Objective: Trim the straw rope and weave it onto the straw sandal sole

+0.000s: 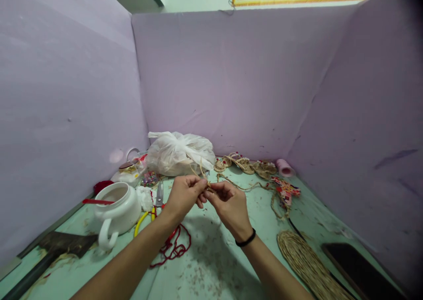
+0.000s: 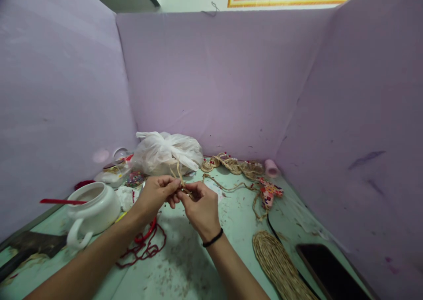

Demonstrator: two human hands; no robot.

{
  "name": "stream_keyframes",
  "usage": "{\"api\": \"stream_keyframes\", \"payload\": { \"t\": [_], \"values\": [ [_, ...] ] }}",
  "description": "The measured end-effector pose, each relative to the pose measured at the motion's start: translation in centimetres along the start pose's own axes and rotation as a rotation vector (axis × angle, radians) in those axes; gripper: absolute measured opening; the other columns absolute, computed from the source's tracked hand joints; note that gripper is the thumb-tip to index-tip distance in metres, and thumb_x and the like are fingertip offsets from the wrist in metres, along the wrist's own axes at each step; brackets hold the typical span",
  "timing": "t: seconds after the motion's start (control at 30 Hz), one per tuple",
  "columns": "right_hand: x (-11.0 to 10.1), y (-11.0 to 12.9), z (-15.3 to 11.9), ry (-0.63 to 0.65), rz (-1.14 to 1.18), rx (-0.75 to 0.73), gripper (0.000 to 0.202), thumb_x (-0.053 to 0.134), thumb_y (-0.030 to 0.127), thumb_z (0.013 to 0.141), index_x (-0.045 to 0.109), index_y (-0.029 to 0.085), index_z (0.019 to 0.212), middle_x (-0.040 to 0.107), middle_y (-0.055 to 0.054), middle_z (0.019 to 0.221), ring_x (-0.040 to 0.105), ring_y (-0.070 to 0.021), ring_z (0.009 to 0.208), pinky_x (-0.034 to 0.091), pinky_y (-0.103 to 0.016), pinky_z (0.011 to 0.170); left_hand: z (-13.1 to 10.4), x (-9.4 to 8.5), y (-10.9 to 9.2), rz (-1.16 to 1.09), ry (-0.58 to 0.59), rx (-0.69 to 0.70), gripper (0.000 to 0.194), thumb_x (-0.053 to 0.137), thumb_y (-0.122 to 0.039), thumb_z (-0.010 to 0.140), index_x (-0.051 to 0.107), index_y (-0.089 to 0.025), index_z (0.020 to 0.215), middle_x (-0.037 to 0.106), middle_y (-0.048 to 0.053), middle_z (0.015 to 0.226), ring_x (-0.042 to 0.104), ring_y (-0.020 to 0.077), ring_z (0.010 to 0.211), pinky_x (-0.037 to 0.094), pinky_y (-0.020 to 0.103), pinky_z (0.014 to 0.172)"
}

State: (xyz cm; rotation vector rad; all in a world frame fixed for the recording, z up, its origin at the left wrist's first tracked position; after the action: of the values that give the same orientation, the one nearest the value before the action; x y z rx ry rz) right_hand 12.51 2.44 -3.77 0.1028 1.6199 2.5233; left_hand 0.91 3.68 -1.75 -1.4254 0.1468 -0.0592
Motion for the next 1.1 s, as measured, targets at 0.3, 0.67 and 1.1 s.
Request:
{"api": "stream_keyframes", "payload": {
  "t": [0.3,0.67,1.1],
  "values": [
    [-0.3,-0.1,0.0,-0.051,-0.101,-0.035,0.013,0.061,0.029,0.068,0.065,0.017,0.065,0.064,-0.002,0.057,0.056,-0.0147,0.053,0.045,-0.026,0.051,-1.2,-0.1,-1.1,0.476,-0.096,0.160,0.021,0.049,-0.028,0.074,0.063,-0.016,0.064,0.059,0.000,0.053,0.053,0.0116,0.048,0.039,0.022,0.046],
    [0.1,0.0,-0.3,0.096,-0.166,-0.124,0.009,0.060,0.023,0.069,0.068,0.019,0.066,0.065,-0.002,0.061,0.057,-0.0157,0.057,0.044,-0.026,0.056,-0.5,-1.4,-2.1,0.704,-0.123,0.449,0.010,0.057,-0.019,0.065,0.067,-0.018,0.065,0.062,0.006,0.082,0.052,0.0209,0.088,0.038,0.033,0.081],
    [0.2,0.0,-0.6,0.249,-0.117,0.045,0.013,0.060,0.028,0.069,0.066,0.017,0.067,0.061,-0.002,0.059,0.051,-0.0133,0.048,0.040,-0.024,0.046,-0.4,-3.0,-3.1,0.234,-0.330,0.244,0.020,0.046,-0.029,0.072,0.051,-0.017,0.057,0.048,-0.004,0.053,0.037,0.0071,0.044,0.029,0.020,0.044]
  ]
}}
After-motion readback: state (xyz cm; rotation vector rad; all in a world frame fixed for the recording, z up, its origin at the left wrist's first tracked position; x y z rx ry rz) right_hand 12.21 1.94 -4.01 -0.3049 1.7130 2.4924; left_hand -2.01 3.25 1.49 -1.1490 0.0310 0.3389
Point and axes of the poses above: each hand's wrist, its own z-axis towards the middle knuckle, its own x-axis out of the palm, y = z × x, the point moved 2 cm from there along z, towards the middle knuckle
